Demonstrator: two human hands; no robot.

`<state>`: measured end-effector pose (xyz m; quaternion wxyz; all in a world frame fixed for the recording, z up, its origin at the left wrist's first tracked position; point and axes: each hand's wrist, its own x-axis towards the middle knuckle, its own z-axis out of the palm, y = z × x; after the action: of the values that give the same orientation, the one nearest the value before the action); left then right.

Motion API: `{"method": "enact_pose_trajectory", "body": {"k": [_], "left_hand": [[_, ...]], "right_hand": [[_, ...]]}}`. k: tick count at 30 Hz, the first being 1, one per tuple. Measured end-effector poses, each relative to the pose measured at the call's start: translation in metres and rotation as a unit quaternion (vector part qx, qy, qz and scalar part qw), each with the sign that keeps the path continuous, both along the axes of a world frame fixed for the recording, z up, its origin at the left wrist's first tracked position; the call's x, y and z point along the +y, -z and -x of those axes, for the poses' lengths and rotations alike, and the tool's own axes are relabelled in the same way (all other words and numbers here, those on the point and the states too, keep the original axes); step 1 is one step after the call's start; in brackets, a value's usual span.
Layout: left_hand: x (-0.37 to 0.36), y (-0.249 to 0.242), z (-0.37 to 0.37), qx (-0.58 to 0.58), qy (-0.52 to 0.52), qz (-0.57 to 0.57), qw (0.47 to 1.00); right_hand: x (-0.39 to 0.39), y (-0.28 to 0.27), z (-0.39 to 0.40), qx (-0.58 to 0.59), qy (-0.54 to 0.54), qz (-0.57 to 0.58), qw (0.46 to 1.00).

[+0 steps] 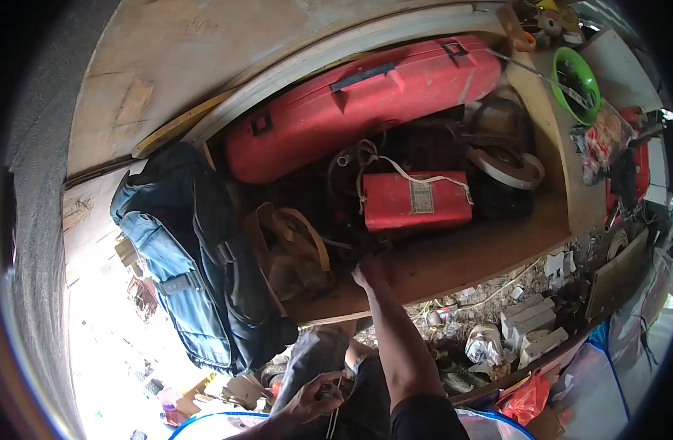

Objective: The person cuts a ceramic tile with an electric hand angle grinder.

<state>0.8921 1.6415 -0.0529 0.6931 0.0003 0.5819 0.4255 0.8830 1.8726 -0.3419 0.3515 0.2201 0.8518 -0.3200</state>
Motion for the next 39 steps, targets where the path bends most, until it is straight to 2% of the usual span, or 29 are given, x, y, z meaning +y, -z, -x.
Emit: {"method": "enact_pose_trajectory", "body": {"k": [2,4,5,7,10,12,14,15,16,17,18,20,21,22,23,24,25,26,27,30,31,32,33,34,35,36,37,38,39], "left_hand": [[0.001,-0.004,0.004,0.004,-0.012,0.008,1.000],[0.000,-0.010,0.002,-0.015,-0.026,0.044,0.999],[-0.003,-0.008,-0.001,-0.008,-0.048,0.039,0.998],[0.001,-0.004,-0.002,-0.026,-0.075,0.061,0.995],[0.008,0.019,-0.002,-0.064,-0.139,0.088,0.984],[0.002,0.054,-0.006,-0.190,-0.211,0.101,0.954],[0.030,0.063,0.000,-0.257,-0.314,0.097,0.909],[0.077,0.036,0.016,-0.107,-0.265,0.213,0.934],[0.076,0.052,0.001,-0.116,-0.271,0.214,0.931],[0.072,0.084,-0.018,-0.233,-0.325,0.124,0.908],[0.069,0.102,-0.035,-0.340,-0.374,0.031,0.862],[0.092,0.109,-0.046,-0.485,-0.480,-0.041,0.730],[0.113,0.105,-0.045,-0.452,-0.499,-0.035,0.739],[0.111,0.122,-0.059,-0.485,-0.521,-0.132,0.690],[0.097,0.161,-0.083,-0.500,-0.488,-0.171,0.694],[0.087,0.190,-0.102,-0.513,-0.454,-0.211,0.697],[0.094,0.186,-0.102,-0.512,-0.458,-0.212,0.695],[0.101,0.175,-0.105,-0.492,-0.444,-0.217,0.716],[0.087,0.162,-0.114,-0.473,-0.430,-0.220,0.737],[0.015,0.104,-0.133,-0.410,-0.378,-0.230,0.797],[0.055,0.118,-0.107,-0.389,-0.361,-0.231,0.815],[0.126,0.150,-0.056,-0.367,-0.344,-0.232,0.832],[0.166,0.163,-0.028,-0.345,-0.326,-0.234,0.849],[0.147,0.146,-0.034,-0.321,-0.309,-0.235,0.864],[0.116,0.125,-0.037,-0.295,-0.292,-0.235,0.879],[0.119,0.115,-0.033,-0.266,-0.274,-0.235,0.894],[0.111,0.106,-0.026,-0.261,-0.279,-0.234,0.894],[0.103,0.095,-0.019,-0.203,-0.254,-0.212,0.922],[0.095,0.083,-0.012,-0.144,-0.228,-0.188,0.944]], "right_hand": [[-0.003,0.001,0.001,0.032,-0.011,-0.016,0.999],[0.002,-0.044,0.006,0.060,0.122,0.010,0.991],[0.007,-0.069,0.013,0.056,0.118,0.009,0.991],[0.018,-0.124,0.034,0.096,0.179,0.004,0.979],[0.030,-0.202,0.057,0.062,0.105,0.036,0.992],[0.033,-0.253,0.049,0.122,0.130,0.074,0.981],[0.036,-0.292,0.026,0.102,0.135,0.126,0.977],[0.036,-0.304,0.007,0.168,0.158,0.141,0.963],[0.035,-0.317,-0.014,0.232,0.178,0.158,0.943],[0.039,-0.332,-0.033,0.164,0.209,0.201,0.943],[0.044,-0.345,-0.048,0.158,0.201,0.207,0.944],[0.051,-0.370,-0.076,0.037,0.277,0.290,0.915],[0.048,-0.384,-0.090,0.032,0.276,0.295,0.914],[0.044,-0.398,-0.104,-0.012,0.324,0.347,0.880],[0.039,-0.408,-0.119,-0.055,0.368,0.394,0.840],[0.029,-0.412,-0.135,-0.057,0.365,0.395,0.841],[0.016,-0.412,-0.151,-0.081,0.419,0.424,0.799],[0.008,-0.408,-0.165,-0.107,0.472,0.450,0.751],[0.015,-0.402,-0.179,-0.044,0.384,0.434,0.814],[0.021,-0.394,-0.204,-0.091,0.354,0.427,0.827],[0.021,-0.391,-0.215,-0.094,0.354,0.426,0.827],[0.020,-0.390,-0.227,-0.093,0.364,0.455,0.808],[0.022,-0.388,-0.236,-0.091,0.373,0.482,0.788],[0.027,-0.385,-0.242,-0.094,0.371,0.482,0.788],[0.035,-0.382,-0.246,-0.092,0.317,0.445,0.833],[0.044,-0.377,-0.250,-0.086,0.259,0.407,0.872],[0.060,-0.365,-0.249,0.006,0.147,0.268,0.952],[0.075,-0.351,-0.245,0.102,0.030,0.118,0.987],[0.090,-0.352,-0.221,0.074,0.206,0.134,0.967]]}}
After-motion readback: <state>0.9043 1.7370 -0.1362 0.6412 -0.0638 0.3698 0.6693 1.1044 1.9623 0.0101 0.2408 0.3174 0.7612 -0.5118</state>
